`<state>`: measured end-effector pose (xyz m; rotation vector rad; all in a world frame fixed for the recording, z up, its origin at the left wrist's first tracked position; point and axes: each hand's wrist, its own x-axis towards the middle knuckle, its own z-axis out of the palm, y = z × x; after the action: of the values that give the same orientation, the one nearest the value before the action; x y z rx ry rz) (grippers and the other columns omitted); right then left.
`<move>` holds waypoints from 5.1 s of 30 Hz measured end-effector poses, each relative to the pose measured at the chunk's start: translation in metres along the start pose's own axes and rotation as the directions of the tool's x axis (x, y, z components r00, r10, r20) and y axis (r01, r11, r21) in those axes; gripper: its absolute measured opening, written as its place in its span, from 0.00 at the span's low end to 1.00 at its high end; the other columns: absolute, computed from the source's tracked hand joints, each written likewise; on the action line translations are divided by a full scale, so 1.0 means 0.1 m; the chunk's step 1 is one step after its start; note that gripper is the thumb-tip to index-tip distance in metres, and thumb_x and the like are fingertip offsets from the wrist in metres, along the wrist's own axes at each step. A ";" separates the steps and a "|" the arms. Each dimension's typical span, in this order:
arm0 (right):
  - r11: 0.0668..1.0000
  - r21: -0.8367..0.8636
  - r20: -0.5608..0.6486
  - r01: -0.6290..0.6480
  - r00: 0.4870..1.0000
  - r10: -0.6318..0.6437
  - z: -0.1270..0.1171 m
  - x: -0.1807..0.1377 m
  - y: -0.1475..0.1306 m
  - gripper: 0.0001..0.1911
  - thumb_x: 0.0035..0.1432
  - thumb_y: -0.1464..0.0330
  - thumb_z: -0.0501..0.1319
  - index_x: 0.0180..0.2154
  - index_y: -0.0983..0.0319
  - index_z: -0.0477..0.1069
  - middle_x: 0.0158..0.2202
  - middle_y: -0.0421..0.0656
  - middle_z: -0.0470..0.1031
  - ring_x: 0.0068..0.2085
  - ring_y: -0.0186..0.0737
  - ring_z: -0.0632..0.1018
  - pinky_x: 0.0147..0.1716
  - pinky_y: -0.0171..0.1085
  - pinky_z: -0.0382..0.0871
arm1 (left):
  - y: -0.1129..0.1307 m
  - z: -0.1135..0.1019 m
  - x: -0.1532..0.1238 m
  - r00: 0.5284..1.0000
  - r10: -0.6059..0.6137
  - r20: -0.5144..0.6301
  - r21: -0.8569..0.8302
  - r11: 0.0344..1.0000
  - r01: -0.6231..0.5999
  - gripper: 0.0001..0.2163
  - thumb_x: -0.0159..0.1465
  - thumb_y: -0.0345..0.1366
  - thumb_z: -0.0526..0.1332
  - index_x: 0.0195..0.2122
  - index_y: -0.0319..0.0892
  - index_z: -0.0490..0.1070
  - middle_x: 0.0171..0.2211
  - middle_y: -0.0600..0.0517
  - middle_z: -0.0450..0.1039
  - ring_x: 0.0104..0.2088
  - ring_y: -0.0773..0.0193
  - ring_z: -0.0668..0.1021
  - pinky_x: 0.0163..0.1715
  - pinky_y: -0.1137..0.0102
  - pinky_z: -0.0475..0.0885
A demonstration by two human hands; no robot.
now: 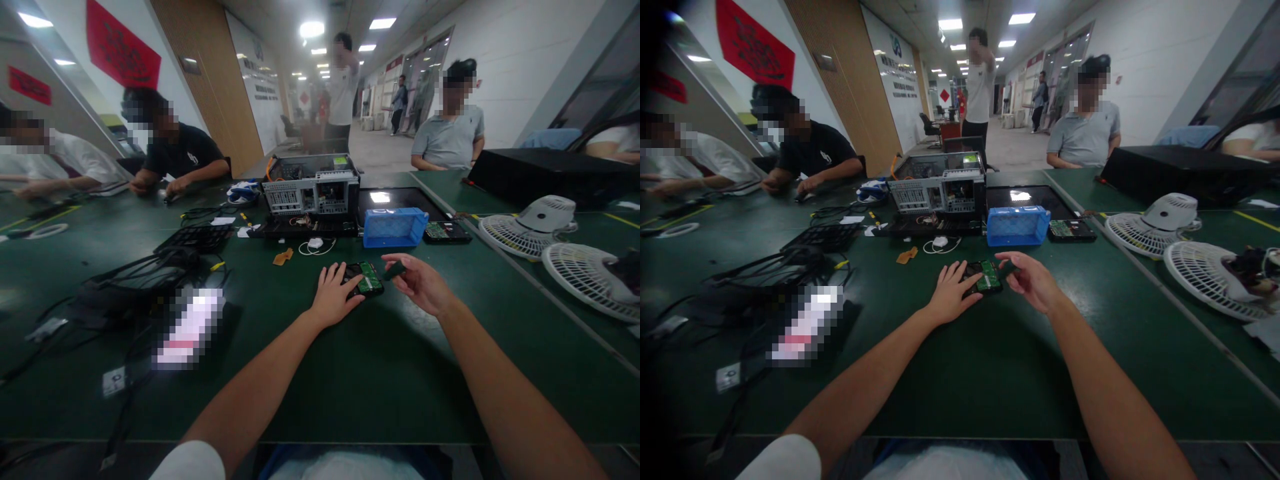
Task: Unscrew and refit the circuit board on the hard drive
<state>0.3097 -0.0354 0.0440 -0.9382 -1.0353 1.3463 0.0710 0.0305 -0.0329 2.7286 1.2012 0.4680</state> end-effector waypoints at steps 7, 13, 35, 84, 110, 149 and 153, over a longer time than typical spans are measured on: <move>0.996 0.051 0.018 -0.071 0.997 0.070 0.00 -0.01 0.01 0.15 0.58 0.57 0.69 0.41 0.62 0.78 0.26 0.40 0.69 0.24 0.32 0.65 0.18 0.31 0.51 | 0.01 -0.01 -0.01 1.000 0.006 -0.003 -0.004 1.000 -0.006 0.26 0.71 0.57 0.55 0.69 0.60 0.62 0.76 0.50 0.46 0.74 0.40 0.50 0.70 0.40 0.45; 0.984 0.152 0.007 -0.095 0.995 0.095 0.05 -0.01 0.04 0.15 0.57 0.57 0.70 0.39 0.59 0.73 0.44 0.46 0.80 0.27 0.33 0.70 0.19 0.30 0.55 | 0.01 0.00 -0.01 1.000 0.003 -0.004 -0.001 1.000 -0.003 0.27 0.72 0.57 0.55 0.70 0.59 0.62 0.76 0.49 0.46 0.74 0.40 0.50 0.70 0.40 0.45; 0.833 -0.476 -0.099 0.283 0.924 -0.370 0.05 0.07 0.28 0.21 0.56 0.58 0.74 0.45 0.58 0.70 0.42 0.45 0.80 0.35 0.40 0.79 0.31 0.38 0.77 | 0.00 -0.01 0.00 1.000 0.006 0.007 -0.014 1.000 -0.005 0.27 0.71 0.57 0.55 0.70 0.60 0.62 0.76 0.49 0.45 0.74 0.40 0.49 0.70 0.40 0.45; -0.218 -0.946 -0.179 -0.241 0.947 -0.268 -1.31 0.30 0.34 0.21 0.59 0.74 0.60 0.54 0.66 0.77 0.55 0.56 0.76 0.54 0.56 0.76 0.53 0.45 0.69 | 0.03 -0.06 0.00 0.999 0.006 0.032 -0.015 1.000 -0.006 0.27 0.72 0.59 0.51 0.70 0.62 0.60 0.76 0.51 0.45 0.75 0.42 0.49 0.70 0.41 0.45; -0.006 -0.998 0.063 0.063 0.989 -0.136 -0.61 0.19 0.42 0.07 0.64 0.70 0.64 0.43 0.57 0.80 0.44 0.46 0.79 0.45 0.46 0.79 0.49 0.37 0.70 | 0.19 -0.08 -0.05 0.994 -0.106 -0.025 0.025 0.994 0.107 0.26 0.71 0.57 0.54 0.67 0.56 0.64 0.72 0.46 0.54 0.70 0.38 0.57 0.68 0.40 0.51; 0.256 -0.942 0.185 0.218 0.972 -0.146 -0.20 0.10 0.31 0.03 0.60 0.67 0.64 0.35 0.59 0.76 0.32 0.39 0.79 0.34 0.40 0.76 0.35 0.35 0.62 | -0.03 0.13 0.04 0.983 -0.102 -0.151 -0.320 0.946 0.049 0.20 0.73 0.31 0.52 0.63 0.50 0.72 0.59 0.46 0.72 0.60 0.53 0.72 0.62 0.54 0.68; 0.252 -0.941 0.198 0.226 0.971 -0.131 -0.22 0.11 0.34 0.03 0.60 0.67 0.65 0.35 0.58 0.77 0.33 0.40 0.80 0.35 0.41 0.78 0.36 0.35 0.63 | -0.02 0.13 0.05 0.983 -0.111 -0.148 -0.304 0.951 0.062 0.19 0.72 0.31 0.53 0.60 0.50 0.74 0.58 0.46 0.73 0.59 0.53 0.73 0.62 0.56 0.68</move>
<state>0.3202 -0.0220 0.0055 -1.5827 -2.0630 0.3787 0.0774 0.0359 -0.0449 2.4100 1.1714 0.8053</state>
